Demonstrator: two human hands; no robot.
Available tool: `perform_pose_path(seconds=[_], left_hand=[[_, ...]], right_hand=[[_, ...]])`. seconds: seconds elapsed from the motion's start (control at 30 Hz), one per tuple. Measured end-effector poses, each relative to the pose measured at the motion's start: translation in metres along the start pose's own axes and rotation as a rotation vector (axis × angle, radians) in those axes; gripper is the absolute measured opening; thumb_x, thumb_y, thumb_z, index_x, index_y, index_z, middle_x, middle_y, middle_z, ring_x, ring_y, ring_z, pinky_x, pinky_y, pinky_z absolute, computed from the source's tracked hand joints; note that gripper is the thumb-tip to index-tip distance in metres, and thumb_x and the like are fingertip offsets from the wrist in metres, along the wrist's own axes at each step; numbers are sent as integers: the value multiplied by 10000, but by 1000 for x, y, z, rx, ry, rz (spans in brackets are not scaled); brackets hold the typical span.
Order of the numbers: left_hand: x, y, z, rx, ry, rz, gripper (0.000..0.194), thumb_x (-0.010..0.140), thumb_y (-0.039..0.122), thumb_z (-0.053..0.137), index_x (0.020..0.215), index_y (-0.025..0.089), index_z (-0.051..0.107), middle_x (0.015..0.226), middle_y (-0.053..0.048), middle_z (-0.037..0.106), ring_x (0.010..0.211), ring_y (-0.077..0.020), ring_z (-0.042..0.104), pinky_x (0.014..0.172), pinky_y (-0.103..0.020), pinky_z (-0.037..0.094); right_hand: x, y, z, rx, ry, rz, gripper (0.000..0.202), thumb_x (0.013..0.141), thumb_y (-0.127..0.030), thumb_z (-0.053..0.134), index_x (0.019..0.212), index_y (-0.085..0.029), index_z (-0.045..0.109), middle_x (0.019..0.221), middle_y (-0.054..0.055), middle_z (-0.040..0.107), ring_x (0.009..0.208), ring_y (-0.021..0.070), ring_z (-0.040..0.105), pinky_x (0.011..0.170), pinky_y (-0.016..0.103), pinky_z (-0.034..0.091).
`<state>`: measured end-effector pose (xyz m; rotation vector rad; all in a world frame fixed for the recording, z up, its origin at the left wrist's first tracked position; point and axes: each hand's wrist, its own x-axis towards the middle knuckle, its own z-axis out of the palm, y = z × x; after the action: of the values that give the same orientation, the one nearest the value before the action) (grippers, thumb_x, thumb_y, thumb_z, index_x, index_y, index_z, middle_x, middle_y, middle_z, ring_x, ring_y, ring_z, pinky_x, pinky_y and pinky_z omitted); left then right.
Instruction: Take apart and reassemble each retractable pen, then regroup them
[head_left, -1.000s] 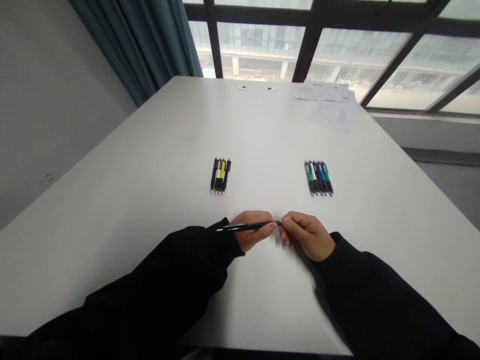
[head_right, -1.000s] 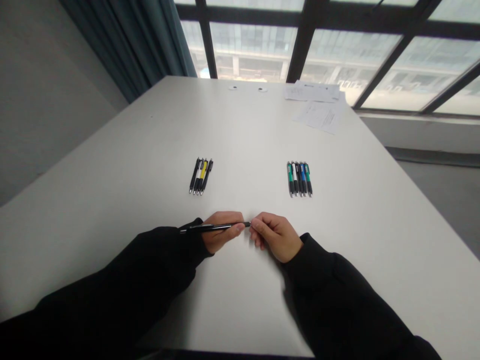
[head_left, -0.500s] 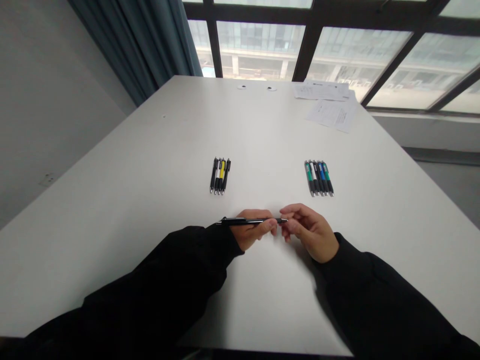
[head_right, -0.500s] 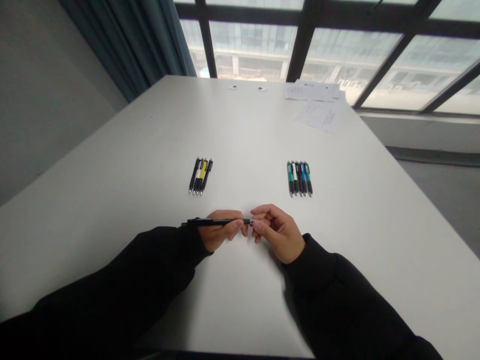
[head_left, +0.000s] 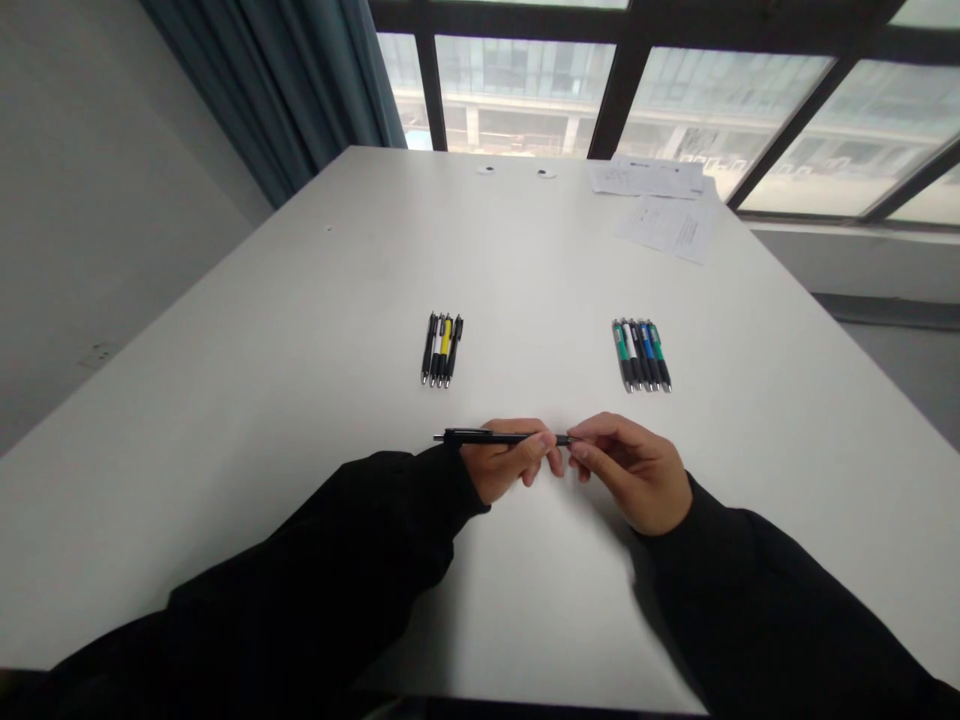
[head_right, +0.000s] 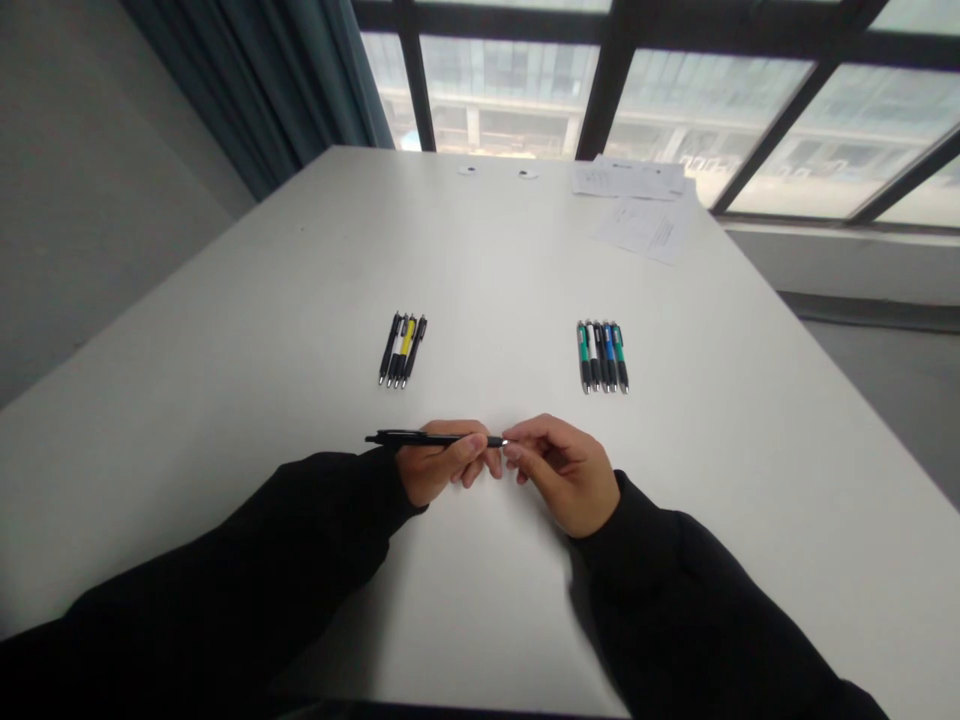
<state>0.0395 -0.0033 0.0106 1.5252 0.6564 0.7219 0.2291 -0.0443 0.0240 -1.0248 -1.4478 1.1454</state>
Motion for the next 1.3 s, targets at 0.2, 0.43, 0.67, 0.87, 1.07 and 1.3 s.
perform_pose_path(seconds=[0.2, 0.43, 0.67, 0.87, 1.07, 1.3], left_hand=[[1, -1, -1, -123, -17, -39, 513, 949, 496, 398, 766, 97, 663, 624, -55, 610, 455, -79, 453, 433, -221, 322], [3, 1, -1, -197, -31, -50, 495, 937, 504, 403, 842, 83, 644, 733, -90, 657, 459, -74, 474, 411, -207, 343], [6, 2, 0, -269, -30, -92, 354, 871, 438, 509, 885, 95, 597, 728, -69, 655, 439, -72, 482, 385, -195, 316], [7, 1, -3, -340, 5, -141, 309, 801, 403, 555, 790, 98, 608, 637, -56, 644, 423, -79, 485, 392, -200, 329], [6, -2, -4, -360, 30, -178, 290, 794, 383, 543, 789, 103, 617, 619, -49, 639, 416, -80, 478, 385, -197, 321], [6, -2, -1, -349, 65, -196, 311, 808, 407, 554, 833, 104, 620, 657, -46, 649, 420, -68, 476, 377, -187, 305]], right_hand=[[-2, -2, -4, -183, 59, -118, 78, 850, -214, 663, 919, -214, 700, 880, 67, 646, 635, 147, 589, 559, 322, 505], [-4, 0, -5, -171, 70, -97, 103, 850, -197, 665, 951, -212, 674, 790, 39, 617, 600, 142, 579, 539, 314, 477], [-2, 1, -6, -237, -4, -122, 125, 862, -181, 643, 971, -225, 685, 873, 55, 660, 683, 155, 601, 580, 316, 491], [-2, 0, -8, -277, -5, -113, 95, 854, -227, 648, 942, -212, 681, 834, 58, 655, 672, 162, 582, 586, 320, 483], [9, 9, -25, -629, 21, -100, 36, 790, -194, 623, 818, -182, 640, 684, 17, 576, 571, 139, 517, 553, 288, 434], [18, 20, -31, -881, -74, -91, 126, 784, -167, 579, 856, -167, 683, 795, 64, 631, 715, 183, 597, 689, 317, 469]])
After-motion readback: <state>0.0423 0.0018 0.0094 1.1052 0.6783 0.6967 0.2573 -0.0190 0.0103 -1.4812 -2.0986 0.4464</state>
